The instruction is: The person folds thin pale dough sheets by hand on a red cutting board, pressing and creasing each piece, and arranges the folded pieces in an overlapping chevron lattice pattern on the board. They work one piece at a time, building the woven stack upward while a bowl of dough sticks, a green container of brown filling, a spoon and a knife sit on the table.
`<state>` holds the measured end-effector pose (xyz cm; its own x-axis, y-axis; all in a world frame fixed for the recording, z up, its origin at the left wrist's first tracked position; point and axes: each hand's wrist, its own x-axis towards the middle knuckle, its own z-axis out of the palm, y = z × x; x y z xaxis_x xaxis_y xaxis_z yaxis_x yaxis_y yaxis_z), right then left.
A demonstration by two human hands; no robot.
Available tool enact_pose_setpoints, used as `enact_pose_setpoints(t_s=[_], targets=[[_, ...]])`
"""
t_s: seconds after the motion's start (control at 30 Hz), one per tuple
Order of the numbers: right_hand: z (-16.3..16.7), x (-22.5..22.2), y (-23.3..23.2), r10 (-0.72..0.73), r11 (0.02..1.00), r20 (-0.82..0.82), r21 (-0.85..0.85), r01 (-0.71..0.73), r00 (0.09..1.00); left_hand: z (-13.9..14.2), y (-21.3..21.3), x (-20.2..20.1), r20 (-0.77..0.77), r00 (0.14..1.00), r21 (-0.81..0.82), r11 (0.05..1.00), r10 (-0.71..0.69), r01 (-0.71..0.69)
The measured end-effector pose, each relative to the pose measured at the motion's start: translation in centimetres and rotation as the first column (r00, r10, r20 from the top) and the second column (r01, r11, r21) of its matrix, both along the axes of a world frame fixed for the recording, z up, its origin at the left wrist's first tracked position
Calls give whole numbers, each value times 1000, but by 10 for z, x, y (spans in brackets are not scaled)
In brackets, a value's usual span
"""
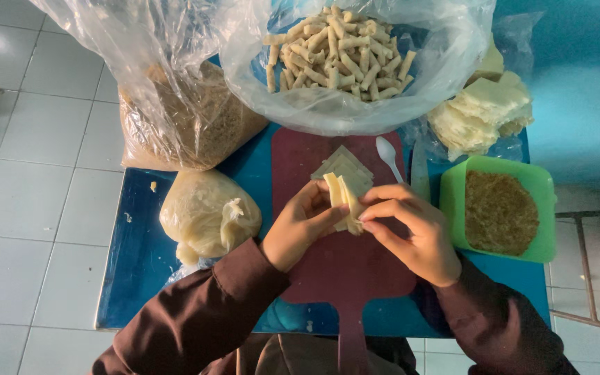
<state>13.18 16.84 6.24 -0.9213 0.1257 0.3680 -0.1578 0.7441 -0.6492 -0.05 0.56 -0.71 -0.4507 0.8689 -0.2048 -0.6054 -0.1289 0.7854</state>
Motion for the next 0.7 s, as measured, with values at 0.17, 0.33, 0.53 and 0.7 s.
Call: enact_pose_setpoints(t_s=[0.17,0.33,0.53,0.7], targets=[[-1,-2,1,-17,999,10,-42,18,1000,0,0,0,-83,996,93,995,-33,41],[-6,1,2,-44,997,61,-66,48,997,-6,1,3,-129,991,121,991,-42,57],[-22,5,10,24,818,151,-571,68,988,-19,2,4,-134,991,212,976,-26,55],[-33,8,15,-14,785,219,-601,146,976,-18,4,1,-162,985,48,997,-52,61]])
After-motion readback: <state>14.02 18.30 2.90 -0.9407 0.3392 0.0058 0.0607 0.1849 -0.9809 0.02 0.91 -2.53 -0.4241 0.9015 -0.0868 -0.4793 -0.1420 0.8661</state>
